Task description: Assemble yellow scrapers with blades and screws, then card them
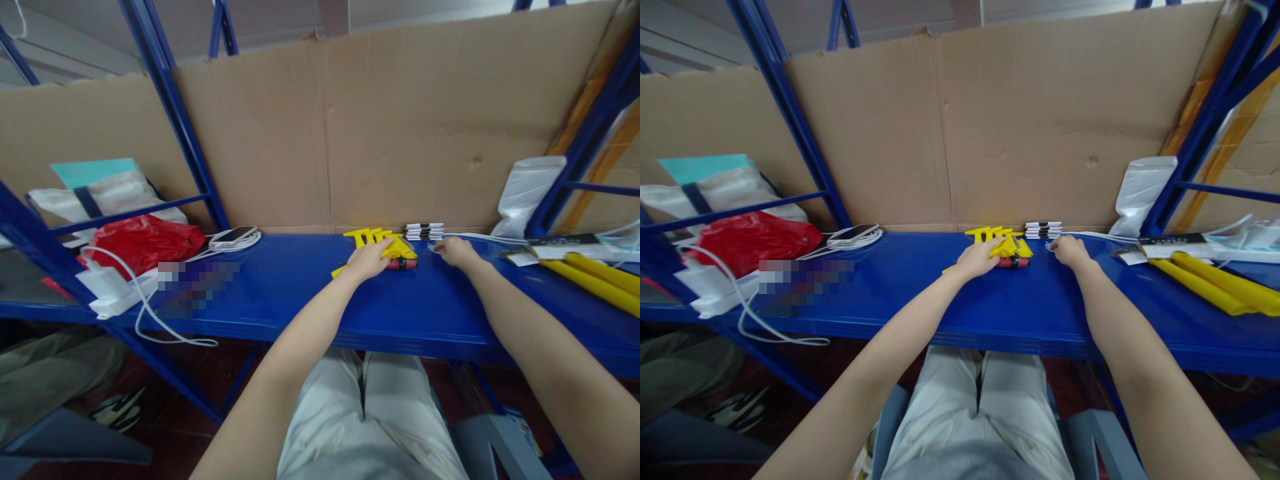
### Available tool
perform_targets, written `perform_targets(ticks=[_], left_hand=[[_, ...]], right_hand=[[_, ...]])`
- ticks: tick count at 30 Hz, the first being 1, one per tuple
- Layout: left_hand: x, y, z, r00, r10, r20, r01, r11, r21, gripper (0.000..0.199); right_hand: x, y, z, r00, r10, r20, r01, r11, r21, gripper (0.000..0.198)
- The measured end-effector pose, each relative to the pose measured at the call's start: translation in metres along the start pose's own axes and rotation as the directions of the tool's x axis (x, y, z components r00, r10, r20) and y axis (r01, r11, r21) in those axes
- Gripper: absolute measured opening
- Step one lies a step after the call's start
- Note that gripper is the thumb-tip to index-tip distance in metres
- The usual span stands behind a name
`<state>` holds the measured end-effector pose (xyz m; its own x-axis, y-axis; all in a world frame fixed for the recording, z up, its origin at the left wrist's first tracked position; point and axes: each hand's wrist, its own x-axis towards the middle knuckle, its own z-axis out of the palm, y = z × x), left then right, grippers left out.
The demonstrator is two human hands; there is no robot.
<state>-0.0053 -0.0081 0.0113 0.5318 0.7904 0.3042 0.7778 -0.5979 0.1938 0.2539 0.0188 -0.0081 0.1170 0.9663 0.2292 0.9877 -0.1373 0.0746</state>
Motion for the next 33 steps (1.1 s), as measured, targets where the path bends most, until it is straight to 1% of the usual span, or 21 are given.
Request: perform_targets(ticks=[10,16,20,23,26,29,30,31,32,33], left_hand=[[0.0,-0.001,0.0,1.0,-0.012,0.003,0.012,1.0,0.001,0.057],[0.001,-0.001,0.001,1.0,-0.013,-0.005,0.013,1.0,-0.012,0.055],[0.0,0.0,0.0,1.0,-0.01,-0.009,0.01,1.0,-0.021,0.055],[0.0,-0.001,0.0,1.0,0.0,-0.023,-0.001,0.999,-0.053,0.056],[0.002,-0.004,0.0,0.997,0.011,-0.071,-0.021,0.989,-0.149,0.056],[0.007,-0.006,-0.003,0.986,0.017,-0.168,-0.072,0.941,-0.33,0.055],[0.008,-0.005,-0.005,0.98,0.005,-0.198,-0.087,0.91,-0.405,0.054],[0.009,-0.005,-0.007,0.978,-0.029,-0.206,-0.076,0.871,-0.485,0.052],[0.009,-0.004,-0.009,0.981,-0.074,-0.181,-0.043,0.819,-0.572,0.048],[0.009,-0.002,-0.012,0.986,-0.111,-0.126,0.0,0.752,-0.659,0.042]], right_hand=[[0.006,0.006,0.003,1.0,0.016,0.024,-0.017,0.998,0.055,0.033],[0.006,0.006,0.001,0.998,0.018,0.063,-0.022,0.997,0.07,0.031],[0.005,0.005,0.001,0.999,0.009,0.038,-0.012,0.998,0.061,0.027],[0.005,0.004,0.001,0.999,0.038,0.01,-0.039,0.997,0.073,0.026],[0.005,0.003,0.0,0.995,0.085,-0.044,-0.078,0.989,0.129,0.026],[0.003,0.001,-0.005,0.986,0.096,-0.138,-0.058,0.966,0.254,0.022],[0.003,0.0,-0.007,0.98,0.092,-0.179,-0.031,0.949,0.314,0.02],[0.002,-0.001,-0.009,0.972,0.089,-0.219,0.001,0.925,0.379,0.017],[0.001,-0.003,-0.012,0.962,0.086,-0.259,0.039,0.895,0.444,0.013],[-0.001,-0.005,-0.015,0.951,0.086,-0.296,0.08,0.858,0.507,0.009]])
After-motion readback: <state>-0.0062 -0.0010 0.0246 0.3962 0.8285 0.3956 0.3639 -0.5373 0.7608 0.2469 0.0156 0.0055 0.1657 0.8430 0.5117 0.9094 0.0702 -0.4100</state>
